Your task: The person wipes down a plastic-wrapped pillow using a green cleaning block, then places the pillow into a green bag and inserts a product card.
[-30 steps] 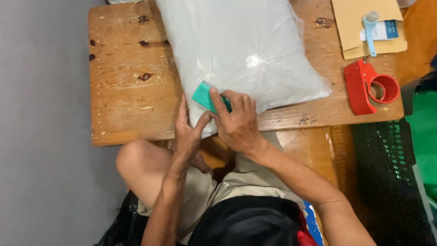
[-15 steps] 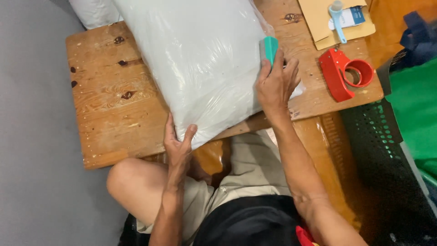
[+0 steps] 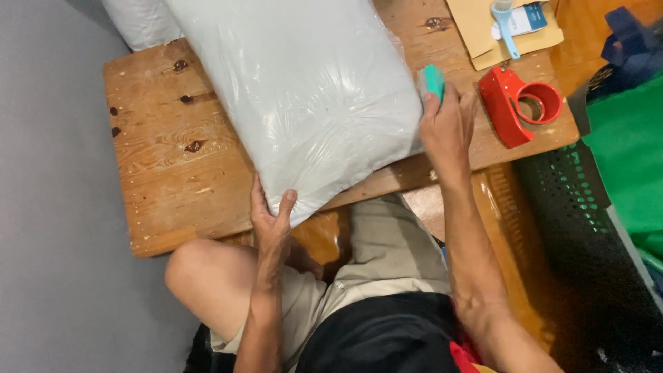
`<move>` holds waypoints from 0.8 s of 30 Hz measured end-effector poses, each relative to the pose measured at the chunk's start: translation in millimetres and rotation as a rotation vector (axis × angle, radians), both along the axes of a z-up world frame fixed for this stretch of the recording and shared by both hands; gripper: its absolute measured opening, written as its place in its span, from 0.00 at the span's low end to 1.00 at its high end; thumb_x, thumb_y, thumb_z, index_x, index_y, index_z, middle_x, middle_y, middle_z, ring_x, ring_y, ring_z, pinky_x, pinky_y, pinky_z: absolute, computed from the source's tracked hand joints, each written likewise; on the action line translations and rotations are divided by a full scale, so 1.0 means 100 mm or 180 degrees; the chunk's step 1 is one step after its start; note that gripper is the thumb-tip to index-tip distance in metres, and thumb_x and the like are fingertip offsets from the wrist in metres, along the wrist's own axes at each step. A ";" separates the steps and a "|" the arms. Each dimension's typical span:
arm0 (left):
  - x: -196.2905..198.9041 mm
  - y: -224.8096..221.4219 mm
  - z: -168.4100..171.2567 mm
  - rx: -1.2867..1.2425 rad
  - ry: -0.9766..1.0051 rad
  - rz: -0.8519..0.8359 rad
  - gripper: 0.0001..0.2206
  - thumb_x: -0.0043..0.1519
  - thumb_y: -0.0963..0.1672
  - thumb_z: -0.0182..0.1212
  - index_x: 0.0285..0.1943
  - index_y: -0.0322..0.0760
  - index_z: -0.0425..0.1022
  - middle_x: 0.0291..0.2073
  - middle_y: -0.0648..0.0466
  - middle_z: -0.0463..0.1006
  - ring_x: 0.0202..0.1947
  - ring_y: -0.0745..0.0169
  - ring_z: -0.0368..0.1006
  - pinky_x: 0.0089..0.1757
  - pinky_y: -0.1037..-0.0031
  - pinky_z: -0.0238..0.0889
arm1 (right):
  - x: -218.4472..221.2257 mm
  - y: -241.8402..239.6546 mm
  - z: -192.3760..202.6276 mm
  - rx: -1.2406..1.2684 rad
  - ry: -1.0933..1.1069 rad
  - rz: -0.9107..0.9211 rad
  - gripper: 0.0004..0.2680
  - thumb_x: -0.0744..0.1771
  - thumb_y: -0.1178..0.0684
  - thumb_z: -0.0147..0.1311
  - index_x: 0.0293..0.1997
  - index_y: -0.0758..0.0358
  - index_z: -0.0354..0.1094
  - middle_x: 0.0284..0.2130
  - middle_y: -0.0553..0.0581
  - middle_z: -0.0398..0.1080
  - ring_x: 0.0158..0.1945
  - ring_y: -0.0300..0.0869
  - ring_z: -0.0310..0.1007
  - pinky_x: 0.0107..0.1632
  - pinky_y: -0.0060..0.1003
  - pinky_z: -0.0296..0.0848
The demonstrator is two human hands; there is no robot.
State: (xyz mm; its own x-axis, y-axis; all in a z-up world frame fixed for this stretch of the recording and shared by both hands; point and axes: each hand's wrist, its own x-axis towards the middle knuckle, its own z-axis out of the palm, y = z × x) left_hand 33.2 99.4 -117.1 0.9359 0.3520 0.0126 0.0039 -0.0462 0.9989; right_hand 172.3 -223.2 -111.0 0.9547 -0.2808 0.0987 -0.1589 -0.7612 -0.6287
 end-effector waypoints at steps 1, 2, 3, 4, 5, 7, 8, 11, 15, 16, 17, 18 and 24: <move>-0.01 -0.02 0.04 -0.0050 0.0001 0.0032 0.40 0.59 0.45 0.72 0.78 0.33 0.52 0.66 0.39 0.66 0.67 0.53 0.61 0.67 0.56 0.50 | -0.21 0.18 0.22 -0.0169 -0.1004 0.0104 0.16 0.70 0.49 0.50 0.61 0.69 0.66 0.40 0.75 0.63 0.47 0.74 0.66 0.52 0.62 0.64; -0.02 -0.05 0.08 -0.0101 0.0002 0.0064 0.40 0.58 0.44 0.73 0.78 0.33 0.53 0.65 0.40 0.67 0.65 0.54 0.63 0.66 0.56 0.52 | -0.43 0.35 0.43 -0.0333 -0.2008 0.0210 0.20 0.69 0.54 0.55 0.69 0.72 0.58 0.42 0.72 0.57 0.47 0.73 0.61 0.54 0.60 0.61; -0.03 -0.06 0.03 -0.0096 0.0019 0.0067 0.40 0.58 0.44 0.73 0.78 0.33 0.53 0.65 0.40 0.67 0.65 0.54 0.63 0.66 0.56 0.52 | -0.58 0.57 0.43 -0.0327 -0.1991 0.0211 0.20 0.69 0.54 0.55 0.69 0.72 0.58 0.42 0.72 0.57 0.47 0.73 0.61 0.54 0.60 0.61; -0.03 -0.08 -0.02 -0.0214 -0.0033 0.0093 0.40 0.57 0.44 0.74 0.77 0.32 0.54 0.63 0.41 0.69 0.64 0.55 0.64 0.65 0.58 0.53 | -0.73 0.79 0.44 -0.0324 -0.2195 0.0562 0.22 0.67 0.55 0.58 0.69 0.68 0.60 0.44 0.68 0.57 0.50 0.68 0.61 0.57 0.57 0.61; -0.01 -0.09 -0.06 -0.0329 -0.0109 0.0118 0.40 0.56 0.44 0.75 0.76 0.32 0.55 0.61 0.43 0.70 0.62 0.56 0.65 0.65 0.60 0.55 | -0.86 1.01 0.46 -0.0318 -0.2423 0.0910 0.23 0.65 0.55 0.60 0.69 0.64 0.63 0.47 0.65 0.57 0.52 0.62 0.60 0.60 0.55 0.60; -0.01 -0.12 -0.03 -0.0320 -0.0126 0.0162 0.39 0.56 0.43 0.75 0.75 0.32 0.56 0.60 0.44 0.71 0.60 0.58 0.67 0.63 0.62 0.57 | -0.98 1.28 0.25 -0.0488 -0.2498 0.1122 0.19 0.66 0.52 0.59 0.67 0.54 0.67 0.47 0.62 0.59 0.49 0.58 0.62 0.54 0.51 0.61; -0.02 -0.14 -0.02 -0.0320 -0.0134 0.0207 0.39 0.56 0.43 0.75 0.75 0.33 0.56 0.58 0.45 0.72 0.58 0.60 0.68 0.62 0.63 0.60 | -1.05 1.41 0.15 -0.0665 -0.2559 0.1337 0.16 0.67 0.49 0.57 0.64 0.44 0.71 0.47 0.60 0.61 0.46 0.54 0.64 0.48 0.47 0.63; -0.04 -0.07 -0.09 -0.0314 -0.0144 0.0284 0.36 0.57 0.43 0.74 0.74 0.32 0.58 0.59 0.47 0.72 0.57 0.62 0.68 0.60 0.64 0.61 | -0.72 1.00 -0.18 -0.0872 -0.2755 0.0846 0.17 0.66 0.52 0.59 0.63 0.49 0.72 0.46 0.61 0.60 0.47 0.56 0.64 0.47 0.44 0.64; -0.01 -0.14 0.03 -0.0294 -0.0174 0.0160 0.37 0.56 0.42 0.74 0.73 0.31 0.58 0.60 0.46 0.72 0.58 0.62 0.68 0.61 0.63 0.61 | -0.44 0.36 -0.10 -0.0650 -0.2401 -0.0159 0.18 0.74 0.45 0.47 0.74 0.55 0.58 0.46 0.65 0.57 0.50 0.62 0.61 0.53 0.51 0.61; -0.01 -0.15 0.04 -0.0243 -0.0179 0.0154 0.37 0.57 0.42 0.74 0.74 0.31 0.57 0.60 0.45 0.71 0.59 0.61 0.67 0.61 0.63 0.60 | -0.46 0.31 -0.11 -0.0296 -0.2419 -0.0274 0.19 0.74 0.47 0.47 0.77 0.55 0.53 0.49 0.67 0.56 0.55 0.62 0.59 0.59 0.50 0.58; 0.01 -0.15 0.05 -0.0192 -0.0195 0.0155 0.37 0.57 0.42 0.73 0.74 0.31 0.56 0.60 0.45 0.70 0.60 0.61 0.66 0.62 0.62 0.59 | -0.45 0.27 -0.12 0.0060 -0.2444 -0.0381 0.21 0.74 0.50 0.48 0.79 0.56 0.47 0.53 0.68 0.55 0.60 0.62 0.58 0.65 0.49 0.55; 0.03 -0.16 0.03 -0.0202 -0.0204 0.0142 0.37 0.57 0.42 0.73 0.74 0.31 0.56 0.60 0.45 0.70 0.60 0.61 0.66 0.62 0.62 0.59 | -0.54 0.44 -0.16 0.0047 -0.2454 -0.0389 0.21 0.74 0.50 0.48 0.79 0.56 0.47 0.53 0.68 0.55 0.60 0.62 0.58 0.65 0.49 0.55; -0.05 -0.06 -0.08 -0.0255 -0.0173 0.0432 0.34 0.57 0.42 0.74 0.72 0.36 0.62 0.56 0.51 0.73 0.56 0.65 0.69 0.59 0.68 0.63 | -0.98 1.25 -0.59 -0.0234 -0.2923 0.1358 0.15 0.67 0.52 0.57 0.61 0.40 0.73 0.47 0.59 0.57 0.49 0.55 0.62 0.52 0.48 0.64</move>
